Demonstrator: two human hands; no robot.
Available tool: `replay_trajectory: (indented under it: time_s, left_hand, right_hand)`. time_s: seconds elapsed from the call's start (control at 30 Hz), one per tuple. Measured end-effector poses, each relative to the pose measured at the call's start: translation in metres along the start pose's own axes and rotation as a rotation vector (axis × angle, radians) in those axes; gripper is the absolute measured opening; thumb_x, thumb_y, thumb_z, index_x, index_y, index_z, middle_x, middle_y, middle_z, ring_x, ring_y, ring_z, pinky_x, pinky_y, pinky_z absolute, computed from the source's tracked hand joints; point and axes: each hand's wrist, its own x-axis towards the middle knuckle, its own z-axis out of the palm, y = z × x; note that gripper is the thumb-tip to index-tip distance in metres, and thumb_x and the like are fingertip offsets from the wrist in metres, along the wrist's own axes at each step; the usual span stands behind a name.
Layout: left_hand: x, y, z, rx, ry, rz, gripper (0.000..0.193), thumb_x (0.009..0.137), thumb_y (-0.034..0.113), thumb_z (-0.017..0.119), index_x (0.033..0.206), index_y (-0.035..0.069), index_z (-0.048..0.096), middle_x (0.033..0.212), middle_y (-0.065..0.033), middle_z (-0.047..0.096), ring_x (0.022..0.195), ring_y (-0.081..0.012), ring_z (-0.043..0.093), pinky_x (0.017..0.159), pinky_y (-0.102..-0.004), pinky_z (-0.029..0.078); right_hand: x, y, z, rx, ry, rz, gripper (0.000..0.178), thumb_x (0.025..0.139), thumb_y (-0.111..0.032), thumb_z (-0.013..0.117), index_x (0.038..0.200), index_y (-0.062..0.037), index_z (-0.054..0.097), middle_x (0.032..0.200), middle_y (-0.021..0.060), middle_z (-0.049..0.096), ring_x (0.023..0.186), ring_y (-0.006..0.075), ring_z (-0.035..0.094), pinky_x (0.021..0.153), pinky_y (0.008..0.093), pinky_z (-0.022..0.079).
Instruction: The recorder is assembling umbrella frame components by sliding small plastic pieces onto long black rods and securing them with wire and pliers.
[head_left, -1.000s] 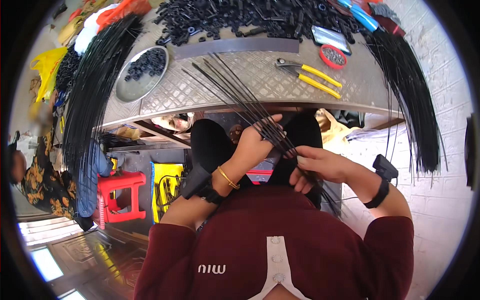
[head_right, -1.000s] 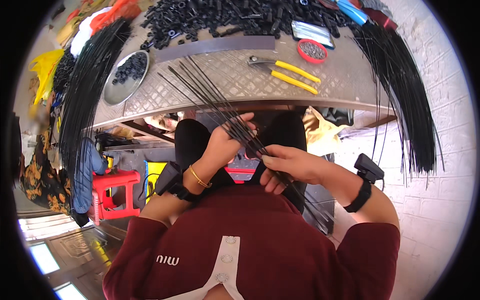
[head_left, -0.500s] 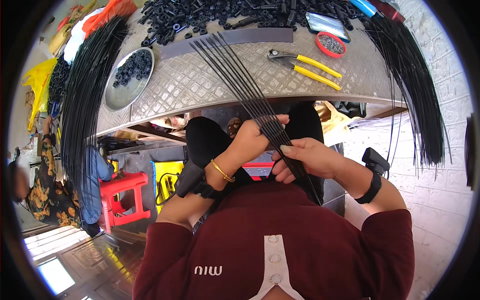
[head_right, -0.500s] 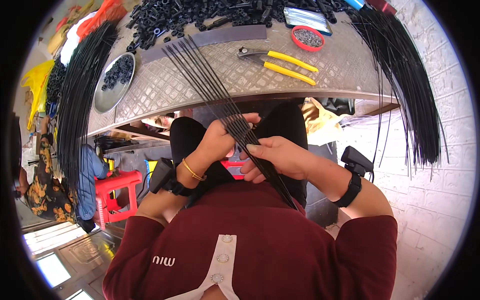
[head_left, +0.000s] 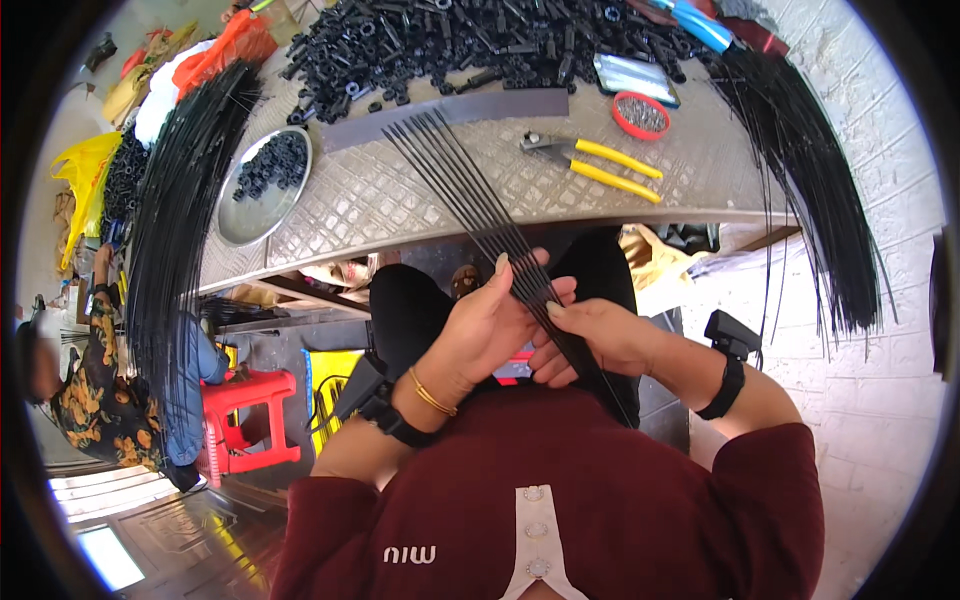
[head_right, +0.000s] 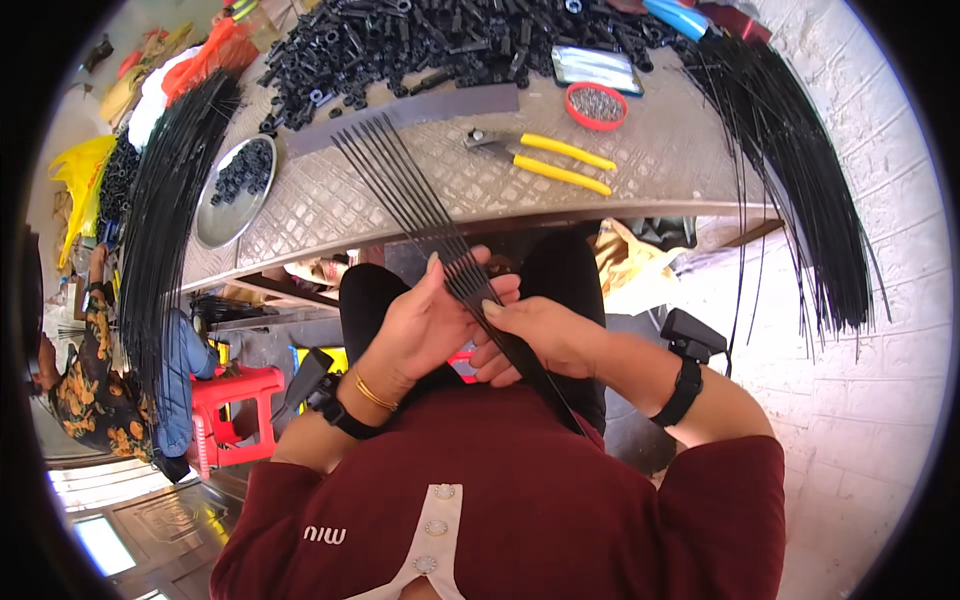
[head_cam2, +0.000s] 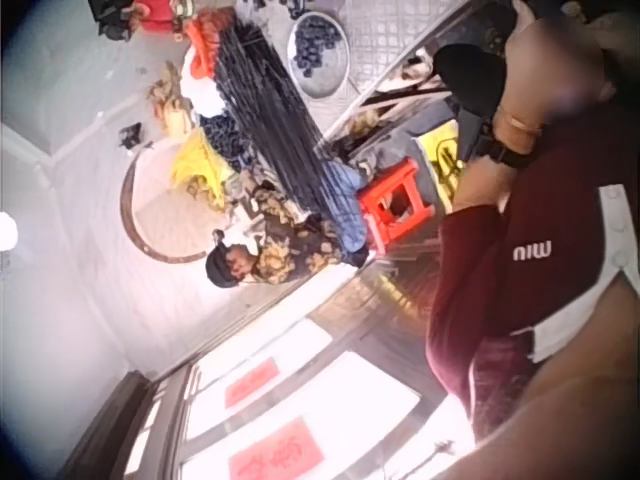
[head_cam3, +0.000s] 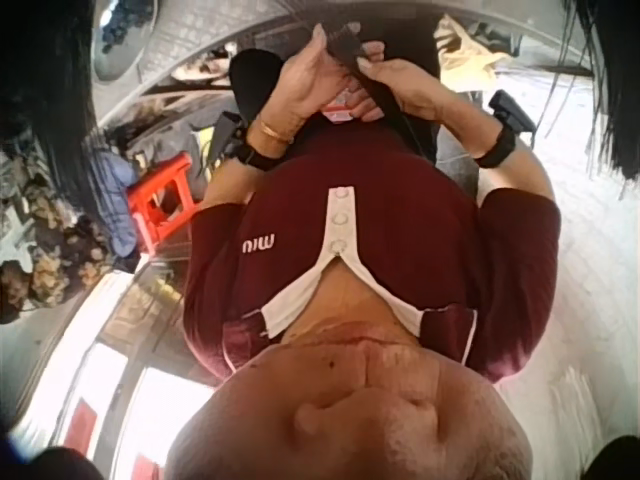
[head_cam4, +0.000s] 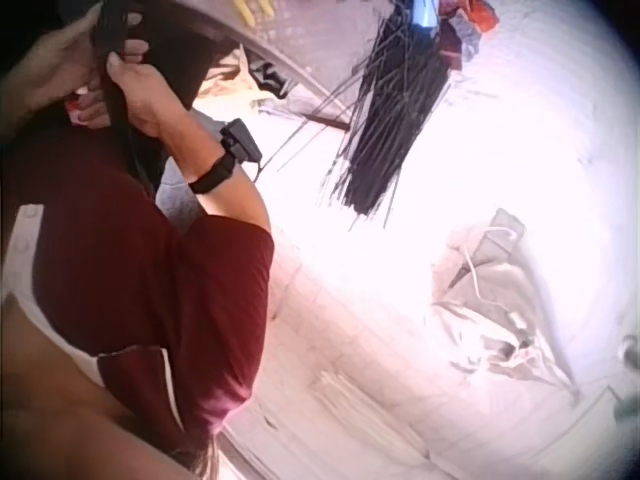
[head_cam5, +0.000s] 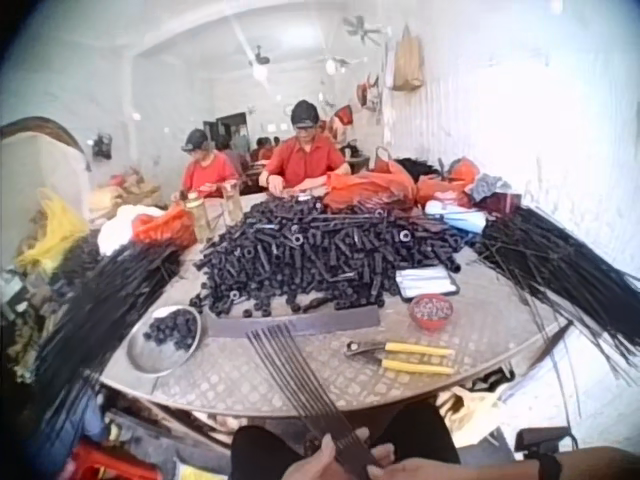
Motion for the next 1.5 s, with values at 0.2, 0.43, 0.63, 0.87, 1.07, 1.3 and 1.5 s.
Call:
replay_trajectory:
  time_s: [0.2,0.43,0.63,0.87,1.07,1.3,1.5]
  left_hand:
    - [-0.006,0.01,0.055,-0.011,0.04,0.085,0.045,0.096,0.034,0.042,0.129,0.003,0.041,0.121,-0.0193,0.053,0.116,-0.0327,0.05,0.1,-0.0452,0.038]
    - [-0.039,0.045,0.165,0.407,0.011,0.139,0.021,0.089,0.011,0.058,0.107,0.003,0.057,0.091,-0.0049,0.063,0.082,-0.0091,0.06,0.073,-0.023,0.049]
    - [-0.025,0.073,0.151,0.919,-0.197,0.434,0.019,0.089,0.013,0.057,0.104,0.001,0.059,0.087,-0.0048,0.065,0.084,-0.0097,0.059,0.076,-0.0265,0.047]
    - [-0.001,0.116,0.057,1.294,0.028,0.194,0.019,0.09,0.008,0.054,0.107,0.002,0.06,0.095,-0.0043,0.067,0.083,-0.0073,0.06,0.075,-0.0226,0.049]
    - [0.008,0.12,0.013,0.882,0.131,0.108,0.016,0.088,0.011,0.056,0.101,0.003,0.061,0.084,-0.0045,0.067,0.08,-0.0102,0.061,0.075,-0.025,0.046]
    - [0.003,0.135,0.021,0.898,0.163,0.029,0.018,0.088,0.012,0.056,0.102,0.001,0.06,0.085,-0.0051,0.067,0.082,-0.0104,0.062,0.077,-0.0238,0.047]
    - [0.015,0.13,0.02,0.986,0.125,-0.021,0.021,0.088,0.011,0.054,0.105,-0.002,0.057,0.086,-0.0058,0.066,0.077,-0.0122,0.062,0.07,-0.0249,0.051]
  right_hand:
    - [-0.029,-0.008,-0.011,0.065,-0.054,-0.037,0.089,0.083,-0.073,0.018,0.125,0.0011,0.044,0.115,0.0187,0.055,0.108,0.0304,0.055,0.091,0.044,0.045]
    - [-0.087,-0.067,0.06,-0.173,-0.071,-0.36,0.102,0.073,-0.082,0.013,0.136,-0.0046,0.034,0.129,0.0132,0.048,0.116,0.0265,0.049,0.094,0.0401,0.041]
    - [-0.052,-0.132,0.078,0.033,-0.346,-0.598,0.102,0.077,-0.079,0.015,0.129,0.0054,0.04,0.122,0.0225,0.052,0.111,0.034,0.053,0.096,0.0437,0.041]
    - [0.078,-0.244,0.066,0.048,-0.138,-0.698,0.087,0.085,-0.067,0.03,0.113,0.0133,0.044,0.113,0.0259,0.055,0.106,0.0342,0.055,0.094,0.0434,0.045]
    - [0.176,-0.285,0.001,-0.346,0.367,-0.67,0.09,0.084,-0.065,0.041,0.129,0.0117,0.031,0.117,0.0253,0.053,0.108,0.0308,0.055,0.092,0.04,0.045]
    - [0.059,-0.24,0.049,-0.234,-0.091,-0.907,0.061,0.093,-0.044,0.042,0.131,0.0033,0.036,0.118,0.0199,0.055,0.107,0.029,0.057,0.091,0.0378,0.046]
    - [0.034,-0.221,0.074,-0.945,0.058,-0.775,0.027,0.09,-0.017,0.054,0.109,0.0015,0.06,0.105,0.0092,0.063,0.098,0.0152,0.058,0.085,0.0269,0.045]
